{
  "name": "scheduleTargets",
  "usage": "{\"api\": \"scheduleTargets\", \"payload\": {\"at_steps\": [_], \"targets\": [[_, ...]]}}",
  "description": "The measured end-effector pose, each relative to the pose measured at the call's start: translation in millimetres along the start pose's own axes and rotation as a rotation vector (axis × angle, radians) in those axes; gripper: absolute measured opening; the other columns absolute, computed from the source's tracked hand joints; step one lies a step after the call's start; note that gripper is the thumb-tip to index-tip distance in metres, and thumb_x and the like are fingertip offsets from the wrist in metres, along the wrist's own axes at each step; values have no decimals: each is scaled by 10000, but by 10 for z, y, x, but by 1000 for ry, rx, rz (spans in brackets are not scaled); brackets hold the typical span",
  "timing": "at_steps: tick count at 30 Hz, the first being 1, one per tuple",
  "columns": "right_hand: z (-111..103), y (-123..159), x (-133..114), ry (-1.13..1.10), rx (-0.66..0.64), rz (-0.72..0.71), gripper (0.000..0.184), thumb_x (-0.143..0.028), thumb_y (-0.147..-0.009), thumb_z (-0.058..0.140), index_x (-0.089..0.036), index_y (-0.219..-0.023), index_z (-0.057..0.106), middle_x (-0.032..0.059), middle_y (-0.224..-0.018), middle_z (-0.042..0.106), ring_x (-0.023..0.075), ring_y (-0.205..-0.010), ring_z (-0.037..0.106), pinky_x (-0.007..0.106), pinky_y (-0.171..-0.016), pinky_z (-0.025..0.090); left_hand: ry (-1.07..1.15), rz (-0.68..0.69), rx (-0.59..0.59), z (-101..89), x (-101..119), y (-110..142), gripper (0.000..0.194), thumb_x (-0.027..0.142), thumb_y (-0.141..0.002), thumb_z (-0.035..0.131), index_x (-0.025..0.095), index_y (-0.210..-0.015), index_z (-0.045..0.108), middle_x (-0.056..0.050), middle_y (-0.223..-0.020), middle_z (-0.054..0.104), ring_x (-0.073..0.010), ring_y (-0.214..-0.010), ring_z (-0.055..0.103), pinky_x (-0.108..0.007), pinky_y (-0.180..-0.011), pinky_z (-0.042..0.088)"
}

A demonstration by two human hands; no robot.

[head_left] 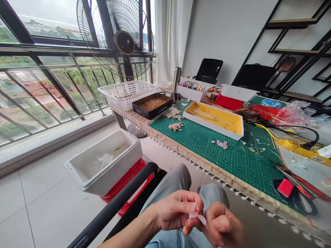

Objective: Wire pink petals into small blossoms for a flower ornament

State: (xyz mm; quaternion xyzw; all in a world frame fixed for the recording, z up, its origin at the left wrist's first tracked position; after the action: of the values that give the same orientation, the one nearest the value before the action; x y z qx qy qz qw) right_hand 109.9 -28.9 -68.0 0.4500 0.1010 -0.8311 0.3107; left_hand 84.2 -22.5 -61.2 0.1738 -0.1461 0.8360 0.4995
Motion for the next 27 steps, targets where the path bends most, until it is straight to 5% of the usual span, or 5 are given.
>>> {"api": "scheduleTargets", "payload": {"at_steps": [20,27], "targets": [[18,-41,-105,54,92,97,282,-270,-655,528,-202,-405,415,-77,-348,284,46,-341,192,224,-385,141,-45,-50,-14,-7,-38,-15,275,325,-747,769,112,-769,597,-11,-546,598,-106,-391,548,-166,-311,384],[-127,5,-249,189,230,56,386,-378,-780,626,-175,-494,466,-70,-462,316,66,-459,194,244,-454,129,-26,-97,-8,-13,-71,-27,257,291,-727,780,112,-782,604,-6,-527,571,-112,-429,556,-166,-332,453]]}}
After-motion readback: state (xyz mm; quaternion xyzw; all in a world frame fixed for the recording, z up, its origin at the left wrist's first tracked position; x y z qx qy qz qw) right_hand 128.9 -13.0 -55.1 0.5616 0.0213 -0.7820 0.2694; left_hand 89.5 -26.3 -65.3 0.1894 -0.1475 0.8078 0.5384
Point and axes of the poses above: each hand's wrist, its own y-axis away from the middle knuckle, its own z-axis out of the palm, x = y × z, the point moved 10 cm from there along -y, towards the middle knuckle
